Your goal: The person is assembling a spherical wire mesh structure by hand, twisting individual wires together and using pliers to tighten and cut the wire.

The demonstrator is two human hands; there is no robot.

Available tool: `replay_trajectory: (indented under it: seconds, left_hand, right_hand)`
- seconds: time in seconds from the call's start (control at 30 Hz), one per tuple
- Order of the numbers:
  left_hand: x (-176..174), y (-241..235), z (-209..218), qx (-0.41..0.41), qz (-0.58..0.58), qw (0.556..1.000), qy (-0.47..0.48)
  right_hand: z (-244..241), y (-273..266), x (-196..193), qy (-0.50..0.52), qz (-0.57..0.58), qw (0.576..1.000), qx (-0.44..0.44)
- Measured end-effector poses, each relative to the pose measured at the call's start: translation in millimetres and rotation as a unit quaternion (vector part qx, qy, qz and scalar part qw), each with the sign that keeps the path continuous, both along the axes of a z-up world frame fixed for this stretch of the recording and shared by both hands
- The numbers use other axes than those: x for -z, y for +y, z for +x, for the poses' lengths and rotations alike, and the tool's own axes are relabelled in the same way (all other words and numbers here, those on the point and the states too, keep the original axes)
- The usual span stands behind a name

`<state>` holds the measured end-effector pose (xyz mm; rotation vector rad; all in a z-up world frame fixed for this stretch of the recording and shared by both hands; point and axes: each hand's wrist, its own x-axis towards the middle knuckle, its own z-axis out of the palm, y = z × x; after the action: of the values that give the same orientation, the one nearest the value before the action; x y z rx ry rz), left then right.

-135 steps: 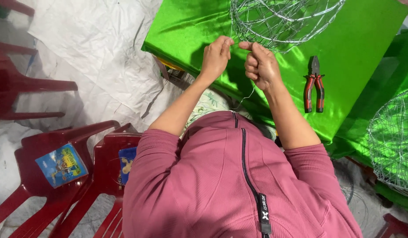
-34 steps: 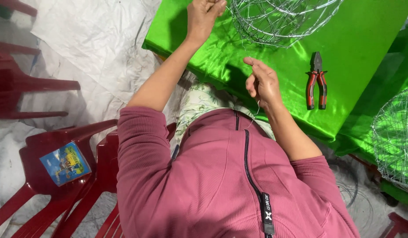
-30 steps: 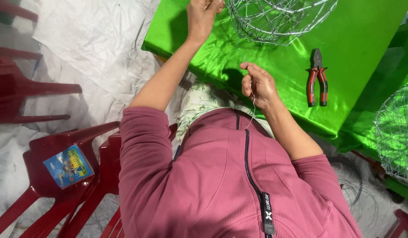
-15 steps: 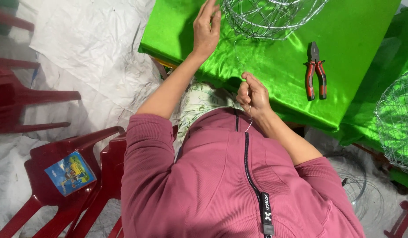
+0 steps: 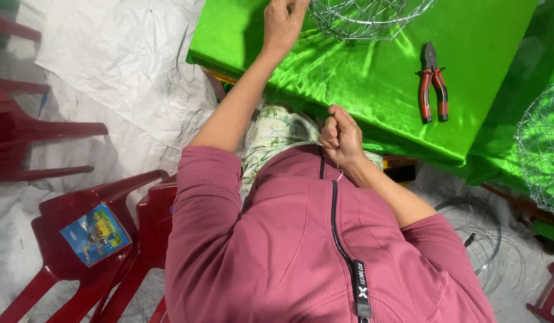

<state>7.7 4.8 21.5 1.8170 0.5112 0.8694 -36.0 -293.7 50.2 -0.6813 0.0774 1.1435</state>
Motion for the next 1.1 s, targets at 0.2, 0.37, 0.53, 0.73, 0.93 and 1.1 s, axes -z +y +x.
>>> replay_trajectory:
  seconds: [0.2,0.37,0.53,0.73,0.93,1.1]
  left_hand:
    - [16,25,-24,-0.078,0.187,0.97,0.132]
    - [39,54,-53,-0.056,0.358,0.853,0.376]
    - [23,62,-45,-0.024,0.326,0.851,0.411]
    - [-27,43,-61,0.018,0.257,0.835,0.486]
    - [-12,40,-92,-0.093,0.235,0.842,0.478]
    - [-21,32,-94,-0.099,0.214,0.838,0.492]
  right_hand:
    - [8,-34,-6,-0.174,-0.062,0.983,-0.015]
    - [24,-66,-6,-0.353,-0.05,0.934,0.014]
    - [79,-99,-40,-0.433,-0.07,0.865,0.245]
    - [217,-152,-38,-0.484,-0.296,0.791,0.229]
    - [343,-131,37,-0.777,-0.382,0.477,0.151]
    - [372,-101,62,-0.725,-0.442,0.523,0.075]
